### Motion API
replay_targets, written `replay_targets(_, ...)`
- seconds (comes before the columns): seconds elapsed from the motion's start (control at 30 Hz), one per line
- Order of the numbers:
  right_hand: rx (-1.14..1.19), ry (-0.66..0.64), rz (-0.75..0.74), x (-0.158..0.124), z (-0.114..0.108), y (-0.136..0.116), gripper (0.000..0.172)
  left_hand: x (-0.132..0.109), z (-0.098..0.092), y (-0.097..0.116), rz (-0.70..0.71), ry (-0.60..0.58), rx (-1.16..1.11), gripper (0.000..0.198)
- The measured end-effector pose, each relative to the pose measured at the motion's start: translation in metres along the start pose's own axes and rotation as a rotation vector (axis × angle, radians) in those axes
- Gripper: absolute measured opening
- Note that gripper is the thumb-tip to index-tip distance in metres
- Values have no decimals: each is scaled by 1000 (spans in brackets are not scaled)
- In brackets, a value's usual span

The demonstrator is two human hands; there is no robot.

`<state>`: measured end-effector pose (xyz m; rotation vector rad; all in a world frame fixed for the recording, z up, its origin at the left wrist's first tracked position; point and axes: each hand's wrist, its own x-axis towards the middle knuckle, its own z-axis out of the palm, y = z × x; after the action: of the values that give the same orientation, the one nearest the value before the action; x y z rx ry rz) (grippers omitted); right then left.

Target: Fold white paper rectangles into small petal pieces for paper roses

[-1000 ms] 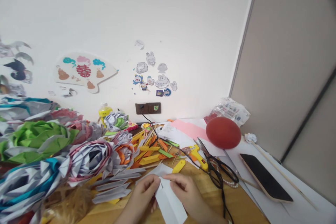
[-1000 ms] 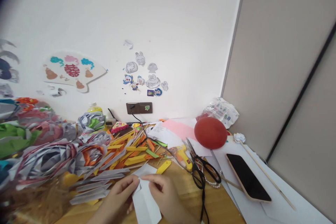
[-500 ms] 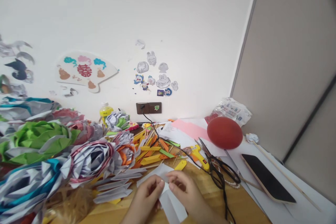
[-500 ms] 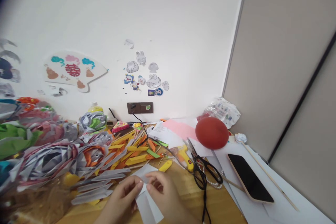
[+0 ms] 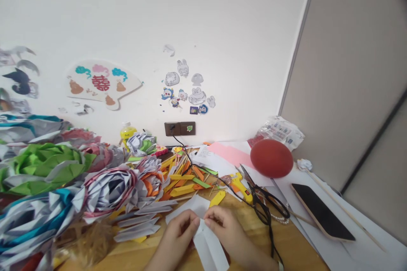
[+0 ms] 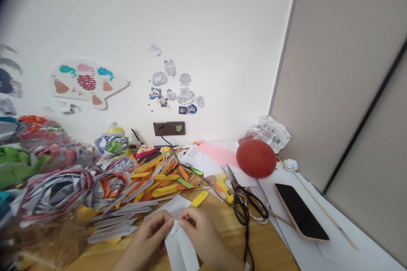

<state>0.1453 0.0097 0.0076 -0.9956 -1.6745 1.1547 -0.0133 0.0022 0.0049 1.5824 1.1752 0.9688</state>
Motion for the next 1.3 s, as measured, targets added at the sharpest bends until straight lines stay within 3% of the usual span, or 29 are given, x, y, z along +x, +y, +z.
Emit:
replay_targets(0.17, -101, 3, -16, -1, 2, 2, 10, -1, -1, 11, 22, 11, 169, 29)
replay_targets(0.47, -44, -29, 71, 0, 5, -1, 9, -3, 2, 7, 71, 12, 323, 31)
replay_targets(0.7, -48, 18, 75, 0, 9, 8, 9, -4, 6, 5, 89, 18, 407, 27)
replay_targets(0.93, 52, 48, 98, 2, 14, 12, 6, -5, 7, 3, 92, 34, 323, 19)
replay_targets(1.17, 96, -19, 83, 1, 12, 9, 15, -3, 2, 4, 73, 151, 327, 26)
replay_targets(1.3, 76, -9, 96, 1, 12, 9, 15, -3, 3, 4, 55, 98, 347, 29)
